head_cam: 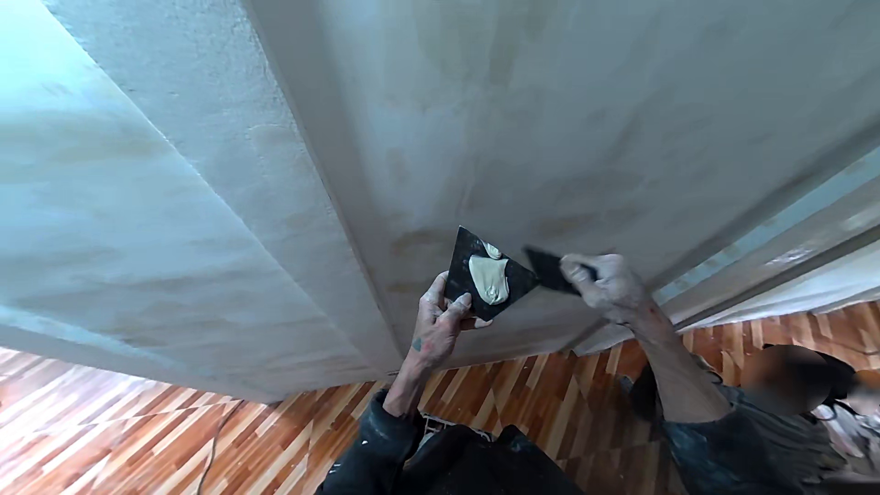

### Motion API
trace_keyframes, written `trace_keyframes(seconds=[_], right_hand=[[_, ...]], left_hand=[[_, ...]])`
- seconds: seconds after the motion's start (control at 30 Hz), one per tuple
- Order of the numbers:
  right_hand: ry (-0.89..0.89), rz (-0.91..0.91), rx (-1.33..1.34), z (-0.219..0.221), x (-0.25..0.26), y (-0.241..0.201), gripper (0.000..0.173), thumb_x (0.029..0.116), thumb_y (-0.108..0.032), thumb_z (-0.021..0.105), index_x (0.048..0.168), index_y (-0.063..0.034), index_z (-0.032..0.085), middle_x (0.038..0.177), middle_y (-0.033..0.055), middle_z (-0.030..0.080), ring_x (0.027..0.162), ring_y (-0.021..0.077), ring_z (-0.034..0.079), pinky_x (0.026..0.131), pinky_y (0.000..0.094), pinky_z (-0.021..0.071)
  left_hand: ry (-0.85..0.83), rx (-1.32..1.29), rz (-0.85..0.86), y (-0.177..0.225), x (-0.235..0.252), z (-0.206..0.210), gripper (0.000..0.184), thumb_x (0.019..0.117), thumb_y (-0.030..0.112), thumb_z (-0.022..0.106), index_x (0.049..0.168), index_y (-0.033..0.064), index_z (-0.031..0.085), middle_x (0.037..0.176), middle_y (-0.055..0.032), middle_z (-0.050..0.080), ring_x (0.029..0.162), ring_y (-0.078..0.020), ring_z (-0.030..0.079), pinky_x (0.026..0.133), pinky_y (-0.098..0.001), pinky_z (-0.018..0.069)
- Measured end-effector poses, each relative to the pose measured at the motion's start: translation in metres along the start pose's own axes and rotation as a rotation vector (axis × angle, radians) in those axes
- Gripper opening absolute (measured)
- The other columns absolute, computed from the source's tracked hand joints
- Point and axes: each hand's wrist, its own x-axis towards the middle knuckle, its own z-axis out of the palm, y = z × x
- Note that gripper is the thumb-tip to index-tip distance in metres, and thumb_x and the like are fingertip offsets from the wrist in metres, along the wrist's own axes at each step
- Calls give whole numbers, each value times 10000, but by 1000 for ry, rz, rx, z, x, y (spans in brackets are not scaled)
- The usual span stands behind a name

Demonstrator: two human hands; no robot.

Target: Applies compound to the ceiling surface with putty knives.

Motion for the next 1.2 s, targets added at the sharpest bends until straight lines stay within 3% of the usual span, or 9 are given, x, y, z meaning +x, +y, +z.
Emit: trace_keyframes(seconds=[0.07, 0.17, 0.23, 0.4, 0.77, 0.87, 1.0, 1.1, 1.2], right_hand=[[355, 237, 271, 2, 1, -13, 336, 1064, -278, 480, 901, -41, 654, 709, -70, 592, 645, -24, 596, 629, 209, 537], [486, 767, 979, 20, -3, -58, 245, 1104, -256, 442, 1241, -77, 538, 918, 56, 686, 720, 170, 713, 589, 366, 636], [447, 1001, 1241, 39, -8, -76, 220, 1083, -192, 471, 1266, -76, 509, 952, 105, 670, 726, 208, 702, 564, 385, 621], [437, 1072, 1472, 70, -12, -101, 196, 1081, -128, 469, 1248, -36, 510, 967, 154, 676, 758, 233, 721, 612, 377, 637], [441, 897, 1569, 68, -1, -90, 218, 1079, -183, 493, 1272, -90, 537, 1031, 133, 695, 843, 249, 733, 690, 423, 648], [475, 551, 1266, 59, -4, -72, 220, 1077, -174, 507, 1244, -59, 591, 1045, 89, 723, 927, 197, 738, 811, 396, 646], [518, -79, 502, 58, -8, -37, 201, 1057, -230, 556, 1057, -101, 710, 915, -142, 714, 853, -76, 662, 802, 180, 580], [305, -330, 404, 61, -12, -28, 327, 1083, -229, 518, 1269, -26, 694, 1190, 17, 745, 1085, 26, 690, 958, 236, 577], [175, -426, 261, 60, -13, -21, 364, 1080, -193, 508, 1296, 53, 669, 1313, 168, 689, 1237, 180, 664, 1063, 317, 543]], left_hand=[[71, 124, 127, -7, 4, 5, 375, 1012, -32, 464, 1386, -59, 447, 1081, -168, 706, 877, -261, 752, 770, -428, 664], [167, 273, 306, -19, 9, 15, 337, 1004, -42, 485, 1336, -94, 515, 1067, -148, 718, 895, -217, 753, 793, -394, 663], [201, 354, 425, -28, 13, 18, 339, 987, -59, 504, 1320, -111, 540, 1074, -143, 720, 915, -190, 748, 812, -385, 658], [177, 529, 639, -43, 14, 15, 452, 864, -115, 515, 1314, -127, 555, 1084, -115, 719, 954, -89, 712, 863, -299, 608], [67, 927, 643, -23, 3, -4, 334, 930, -64, 548, 1246, -62, 658, 961, -132, 748, 868, -129, 731, 829, -302, 605], [103, 775, 409, -17, -4, -11, 344, 952, -32, 509, 1277, -119, 580, 1010, -163, 719, 856, -164, 741, 769, -352, 644], [66, 245, -2, 9, -6, -1, 373, 993, -22, 459, 1365, -46, 472, 1044, -152, 719, 828, -249, 752, 701, -427, 664], [25, 20, -144, 17, -5, 10, 356, 992, -51, 440, 1344, -16, 481, 999, -159, 713, 809, -239, 744, 721, -405, 652], [26, -62, -170, 16, -3, 12, 370, 987, -73, 437, 1348, -7, 478, 975, -146, 714, 804, -217, 743, 742, -381, 647]])
